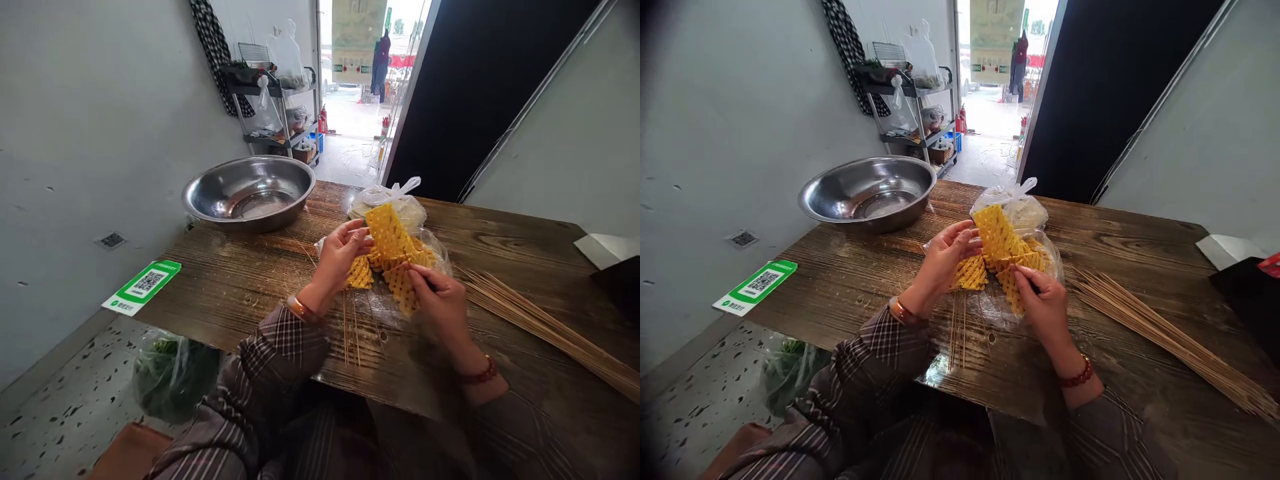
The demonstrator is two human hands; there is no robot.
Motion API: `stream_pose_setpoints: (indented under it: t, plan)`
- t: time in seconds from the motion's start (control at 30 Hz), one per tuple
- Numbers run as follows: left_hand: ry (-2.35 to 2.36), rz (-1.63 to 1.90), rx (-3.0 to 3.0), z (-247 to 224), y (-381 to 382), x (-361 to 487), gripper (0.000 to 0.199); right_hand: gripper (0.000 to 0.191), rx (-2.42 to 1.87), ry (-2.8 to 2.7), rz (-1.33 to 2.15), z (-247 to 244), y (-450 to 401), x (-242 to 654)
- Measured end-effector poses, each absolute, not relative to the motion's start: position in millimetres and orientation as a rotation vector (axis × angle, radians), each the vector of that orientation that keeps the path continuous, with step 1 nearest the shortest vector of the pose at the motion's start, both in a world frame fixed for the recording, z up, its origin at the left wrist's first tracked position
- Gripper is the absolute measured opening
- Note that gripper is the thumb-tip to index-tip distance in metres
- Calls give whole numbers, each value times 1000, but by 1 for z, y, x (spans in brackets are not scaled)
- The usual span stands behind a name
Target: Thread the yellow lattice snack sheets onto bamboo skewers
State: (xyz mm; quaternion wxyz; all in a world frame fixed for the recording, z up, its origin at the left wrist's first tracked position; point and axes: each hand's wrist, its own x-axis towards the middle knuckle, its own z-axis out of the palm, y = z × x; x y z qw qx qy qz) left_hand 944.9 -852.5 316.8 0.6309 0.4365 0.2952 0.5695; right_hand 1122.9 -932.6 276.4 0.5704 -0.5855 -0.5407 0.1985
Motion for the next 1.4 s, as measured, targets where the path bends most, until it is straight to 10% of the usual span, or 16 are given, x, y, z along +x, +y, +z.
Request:
stream_pose_setpoints:
  t: [0.23, 0.47, 0.57, 1.4]
  plan:
    - [1048, 1760, 1700, 333, -850, 916, 28, 28, -1349, -1187, 561, 290, -936, 1125]
    - [1585, 1132, 2423, 321, -837, 896, 44, 28, -1345, -1379, 707, 297, -940, 1133]
    - [1797, 1024, 2395, 320, -835, 895, 10, 26, -1346, -1535, 760, 301, -941, 1140]
    - [1330, 1655, 1782, 313, -832, 908, 13, 43, -1296, -1138, 1098, 277, -936, 1094]
